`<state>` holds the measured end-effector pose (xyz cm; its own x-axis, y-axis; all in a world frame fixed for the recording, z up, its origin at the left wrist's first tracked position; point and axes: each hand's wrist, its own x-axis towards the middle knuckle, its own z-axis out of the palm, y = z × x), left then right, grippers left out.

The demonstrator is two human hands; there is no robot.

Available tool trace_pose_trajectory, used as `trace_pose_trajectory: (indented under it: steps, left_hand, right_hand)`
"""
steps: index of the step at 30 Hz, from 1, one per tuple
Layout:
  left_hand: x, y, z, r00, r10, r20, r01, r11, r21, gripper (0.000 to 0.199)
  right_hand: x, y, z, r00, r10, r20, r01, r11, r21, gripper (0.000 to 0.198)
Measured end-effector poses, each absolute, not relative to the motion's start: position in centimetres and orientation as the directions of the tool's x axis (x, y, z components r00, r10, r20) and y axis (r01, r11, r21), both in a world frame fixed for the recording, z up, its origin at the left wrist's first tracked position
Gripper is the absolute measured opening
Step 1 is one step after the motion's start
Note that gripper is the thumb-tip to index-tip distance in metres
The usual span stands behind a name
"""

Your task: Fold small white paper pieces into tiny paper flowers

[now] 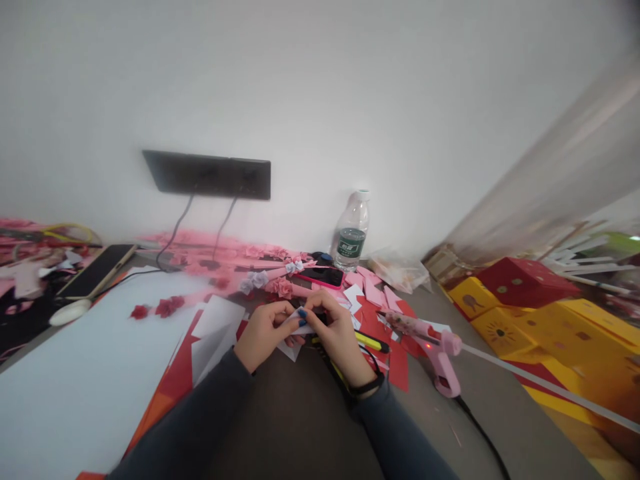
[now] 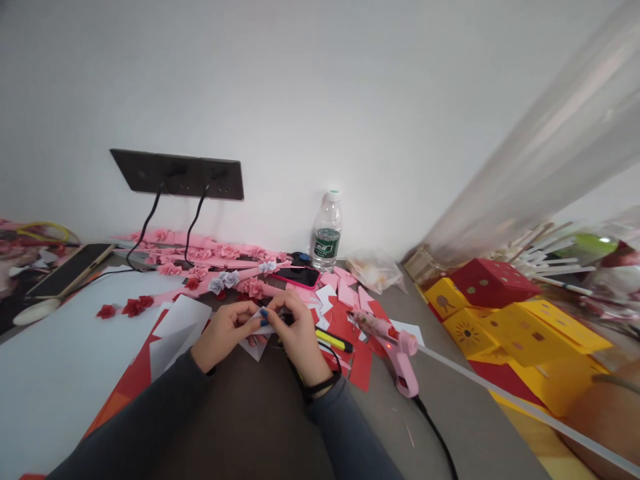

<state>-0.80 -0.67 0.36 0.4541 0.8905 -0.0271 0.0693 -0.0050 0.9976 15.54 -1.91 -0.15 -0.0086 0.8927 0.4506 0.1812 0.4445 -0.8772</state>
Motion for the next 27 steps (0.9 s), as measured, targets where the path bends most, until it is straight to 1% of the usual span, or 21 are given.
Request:
trace_pose_trajectory:
  steps: [3,5,8,12,16,19,22,27]
  left_hand:
    - [-0.91,-0.68,0.47,0.468,0.884,0.003,0.166,-0.091,0.982,0.022]
    - [-0.97,-0.68,0.67,0.476,0.879,0.001,0.203,-0.111,0.973,0.022]
    - [-1.01,-0.69,0.97,0.488,0.873,-0.021,0.210,-0.093,0.973,0.024]
    - [-0.91,-0.72,1.07,0.461,0.886,-0.050,0.190,-0.043,0.981,0.025]
    - [-0.81,-0.67,0.87,0.457,0.884,-0.096,0.123,0.044,0.991,0.030]
    - [-0.85,-0.65,0.75,0.469,0.878,-0.094,0.079,0.064,0.995,0.035]
    - [-0.90,-0.77,0.68,0.487,0.868,-0.101,0.108,0.055,0.993,0.037]
    - [-0.77,-1.06,0.63,0.469,0.876,-0.110,0.163,0.037,0.986,0.048]
  right_hand:
    - [15.50,-2.01,-0.26,-0.013,0.926,0.376,0.147,0.374,-0.916,0.018]
    - [15.47,-2.04,-0.34,-0.008,0.934,0.358,0.142,0.356,-0.924,0.020]
    - [15.41,-2.04,-0.44,0.016,0.925,0.380,0.165,0.372,-0.913,0.021]
    - [15.32,-2.08,-0.46,0.035,0.922,0.386,0.166,0.376,-0.912,0.021]
    - [15.28,-2.06,-0.49,0.080,0.924,0.374,0.140,0.361,-0.922,0.023]
    - [15.29,-1.94,-0.59,0.112,0.929,0.354,0.094,0.344,-0.934,0.025]
    - [15.33,-1.87,-0.71,0.105,0.934,0.341,0.058,0.336,-0.940,0.025]
    - [15.37,-1.84,-0.74,0.146,0.943,0.300,-0.010,0.305,-0.952,0.027]
